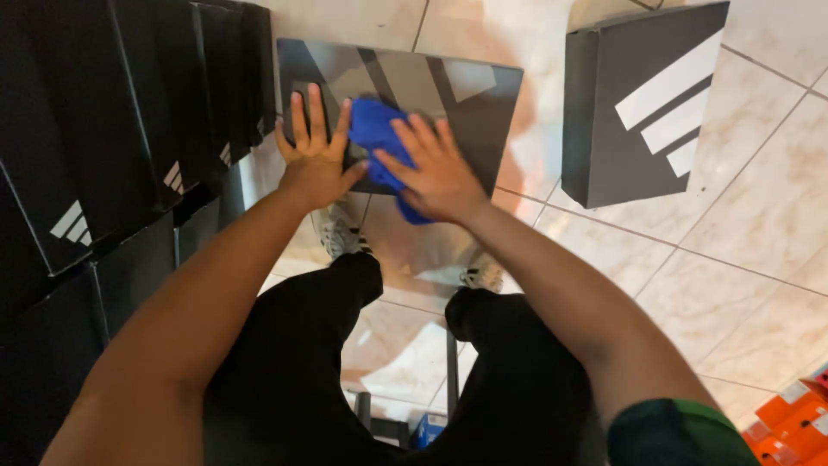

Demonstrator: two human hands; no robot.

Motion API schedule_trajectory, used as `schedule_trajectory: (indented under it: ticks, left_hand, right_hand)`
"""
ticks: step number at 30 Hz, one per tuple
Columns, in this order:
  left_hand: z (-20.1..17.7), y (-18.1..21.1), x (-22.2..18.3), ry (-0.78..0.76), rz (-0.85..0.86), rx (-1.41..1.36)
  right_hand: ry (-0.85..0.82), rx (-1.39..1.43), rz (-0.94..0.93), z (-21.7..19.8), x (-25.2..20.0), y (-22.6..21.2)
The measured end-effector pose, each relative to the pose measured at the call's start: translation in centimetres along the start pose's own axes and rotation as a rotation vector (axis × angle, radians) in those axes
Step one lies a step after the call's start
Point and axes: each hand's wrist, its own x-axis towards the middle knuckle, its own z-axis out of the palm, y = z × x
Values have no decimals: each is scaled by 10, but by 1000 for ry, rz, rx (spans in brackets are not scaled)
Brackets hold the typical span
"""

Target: Cleaning shoe boxes and shoes using a microfiber cloth

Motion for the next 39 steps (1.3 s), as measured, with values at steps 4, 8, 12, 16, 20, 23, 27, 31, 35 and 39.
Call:
schedule_trajectory:
  ticks: [4,8,12,16,20,23,27,31,35,39]
  left_hand:
    - [13,-2,-8,106,10,30]
    - [-15,-6,34,-242,-27,-53]
    - [-76,3,19,-460,-44,-217]
    - [-45,-15,18,-174,-1,-357]
    - [4,-18,46,334,-518,-523]
    - [31,5,11,227,-811,-601]
    - [13,17,-10,337,-729,-454]
    - [19,29,-8,392,-759,-457]
    - [19,26,-4,345,-780,-435]
    - [15,31,-4,329,-792,-429]
  right_hand:
    - [169,21,101,8,0,33]
    - [289,-323,455,5,33,31]
    - [-268,-369,606,-41,60,-61]
    - [-120,-170,451,-4,17,-65]
    - [207,-236,616,28,-7,-11]
    - [309,-237,842,46,-32,-6]
    - [553,-290,782,36,10,30]
    - [612,-364,572,16,84,50]
    - [274,-225,622,10,184,33]
    - [53,-140,548,40,237,22]
